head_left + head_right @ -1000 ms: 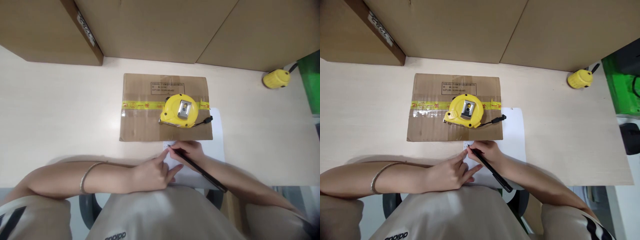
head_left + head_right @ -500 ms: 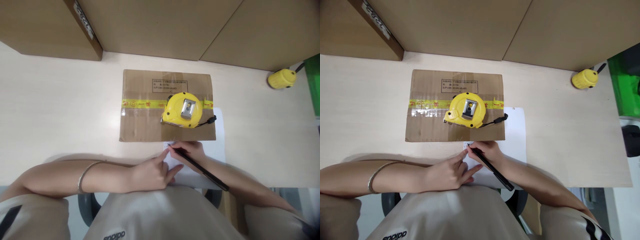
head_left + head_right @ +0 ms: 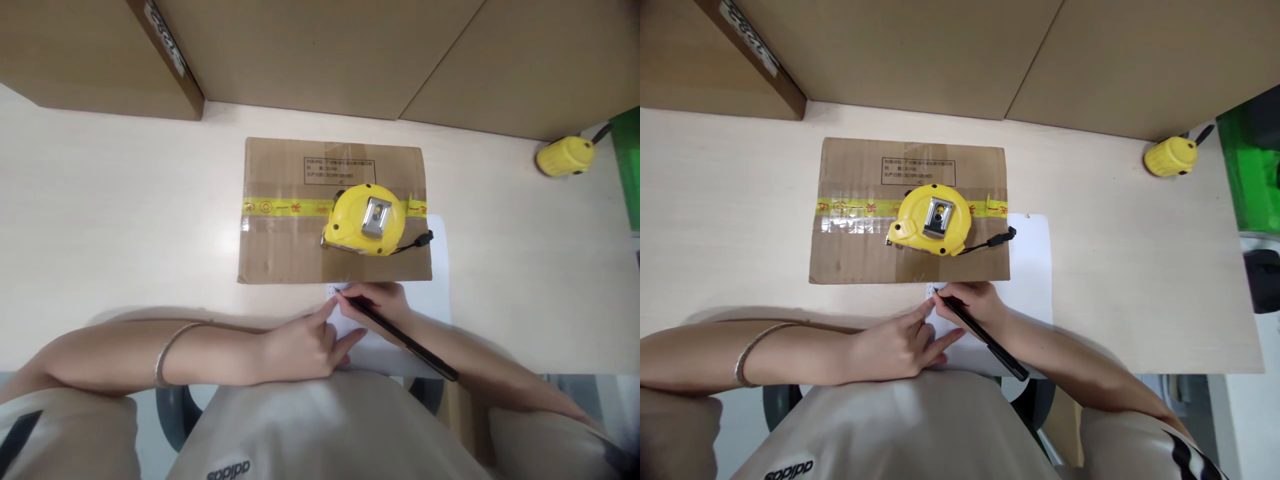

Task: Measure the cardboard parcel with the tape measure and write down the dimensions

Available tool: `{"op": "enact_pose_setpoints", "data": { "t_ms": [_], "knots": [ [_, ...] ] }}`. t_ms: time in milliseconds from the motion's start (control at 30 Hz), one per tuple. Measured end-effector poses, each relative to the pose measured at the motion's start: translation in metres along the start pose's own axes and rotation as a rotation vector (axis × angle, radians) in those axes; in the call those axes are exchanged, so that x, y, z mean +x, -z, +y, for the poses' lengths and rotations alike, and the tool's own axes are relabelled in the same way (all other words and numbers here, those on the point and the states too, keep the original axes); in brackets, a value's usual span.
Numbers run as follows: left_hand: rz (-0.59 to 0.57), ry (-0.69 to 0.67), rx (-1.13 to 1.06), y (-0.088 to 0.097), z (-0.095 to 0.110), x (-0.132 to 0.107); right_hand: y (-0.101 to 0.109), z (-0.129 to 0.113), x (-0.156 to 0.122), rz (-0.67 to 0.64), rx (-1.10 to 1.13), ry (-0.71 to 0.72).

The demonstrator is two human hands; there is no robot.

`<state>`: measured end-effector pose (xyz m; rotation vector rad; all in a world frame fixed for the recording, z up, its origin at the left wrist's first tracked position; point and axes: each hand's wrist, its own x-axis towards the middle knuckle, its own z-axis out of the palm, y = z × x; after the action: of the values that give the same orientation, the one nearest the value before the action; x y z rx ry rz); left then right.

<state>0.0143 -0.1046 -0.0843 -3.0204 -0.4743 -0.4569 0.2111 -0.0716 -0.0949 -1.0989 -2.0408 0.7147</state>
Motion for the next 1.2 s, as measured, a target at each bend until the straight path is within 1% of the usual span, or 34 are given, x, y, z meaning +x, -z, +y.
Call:
{"op": "enact_pose_setpoints", "data": {
  "t_ms": [333,833,1033,1200],
  "knots": [
    [0.020,0.016,0.009,-0.0019,0.0009,-0.0003,0.0003,-0.0012,-0.0005,0.045,-0.026,0.020],
    [0.026,0.012,0.019,-0.0018,0.0010,-0.0011,-0.0013,-0.0006,-0.0020,0.045,-0.049,0.014],
    [0.011,0.014,0.011,-0.0017,0.0012,-0.0012,-0.0006,0.0002,-0.0009,0.035,-0.041,0.026],
    [0.013,0.017,0.008,-0.0014,0.0013,-0.0003,-0.0010,0.0001,-0.0018,0.051,-0.041,0.025]
  ]
}}
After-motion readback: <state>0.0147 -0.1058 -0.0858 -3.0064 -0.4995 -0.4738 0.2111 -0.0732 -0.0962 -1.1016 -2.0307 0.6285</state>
